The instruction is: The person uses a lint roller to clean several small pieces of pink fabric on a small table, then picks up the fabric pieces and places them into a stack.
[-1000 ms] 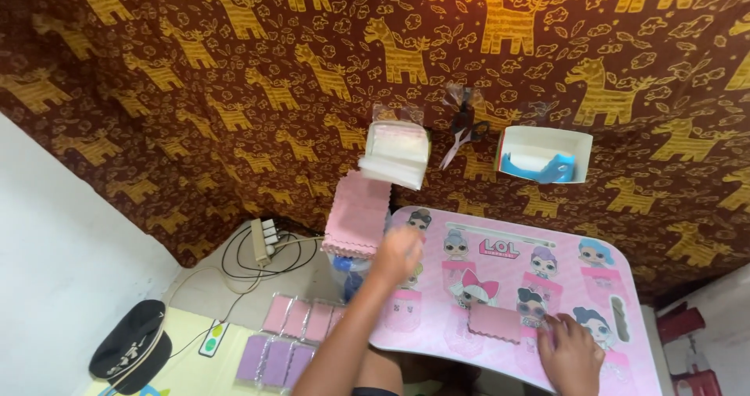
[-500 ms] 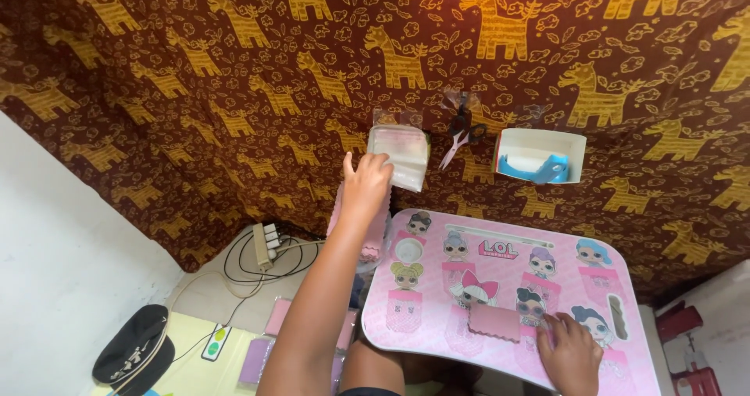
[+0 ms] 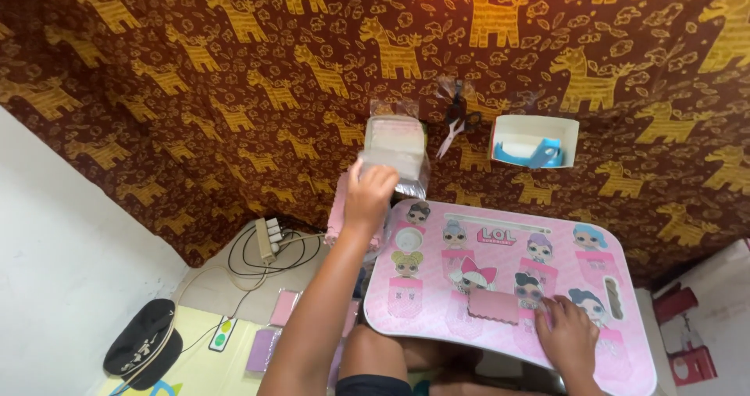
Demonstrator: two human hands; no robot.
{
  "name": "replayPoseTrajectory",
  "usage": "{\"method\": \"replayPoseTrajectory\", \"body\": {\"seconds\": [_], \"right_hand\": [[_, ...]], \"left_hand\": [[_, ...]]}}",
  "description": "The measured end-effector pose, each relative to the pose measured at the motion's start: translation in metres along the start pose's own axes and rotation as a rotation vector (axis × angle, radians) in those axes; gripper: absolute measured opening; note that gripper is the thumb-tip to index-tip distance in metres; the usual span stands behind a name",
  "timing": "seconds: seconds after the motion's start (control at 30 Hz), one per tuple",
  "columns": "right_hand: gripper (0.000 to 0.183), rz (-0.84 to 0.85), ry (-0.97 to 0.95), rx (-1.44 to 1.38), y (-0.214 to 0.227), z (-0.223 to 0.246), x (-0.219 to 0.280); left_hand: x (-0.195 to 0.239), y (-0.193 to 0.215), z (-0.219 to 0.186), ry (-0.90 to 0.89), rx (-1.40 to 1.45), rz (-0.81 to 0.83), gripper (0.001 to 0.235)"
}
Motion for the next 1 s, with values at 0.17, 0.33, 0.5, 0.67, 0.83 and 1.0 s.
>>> {"method": "replayPoseTrajectory", "body": {"seconds": [0.17,0.33,0.5,0.67,0.83,1.0], "right_hand": [[0.045,0.058,-0.040,-0.043,0.002,0.001,0.001],[0.038,-0.109,0.042,-0.041,-0.004,-0.003,-0.002],[0.037,-0.050,0.017,0.058,-0.028,-0.015,-0.006],[0.034,-0.064,0.022,0.024,-0.021,-0.013,-0.001],[0.035,-0.069,0.017,0.013,-0.020,-0.012,-0.001],[0.034,-0.101,0.033,0.005,-0.018,-0.010,0.000]], "left_hand": [[0.047,-0.002,-0.054,-0.061,0.121,-0.062,0.017],[0.110,-0.045,-0.104,-0.084,0.291,-0.005,0.019],[0.193,-0.132,-0.131,-0.115,0.330,0.263,0.002],[0.227,-0.146,-0.134,-0.072,0.443,0.561,0.026],[0.208,-0.129,-0.138,-0.062,0.504,0.664,0.056],[0.214,-0.207,-0.141,-0.057,0.399,0.527,0.014]]}}
Point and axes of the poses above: each hand's wrist, its own x-axis away from the middle knuckle, its own y-axis out of the back of the hand, z = x × y, the point moved 9 cm from there along -x, towards the middle knuckle, and after that the axes turned 7 degrees about -y, right-handed, at the moved point
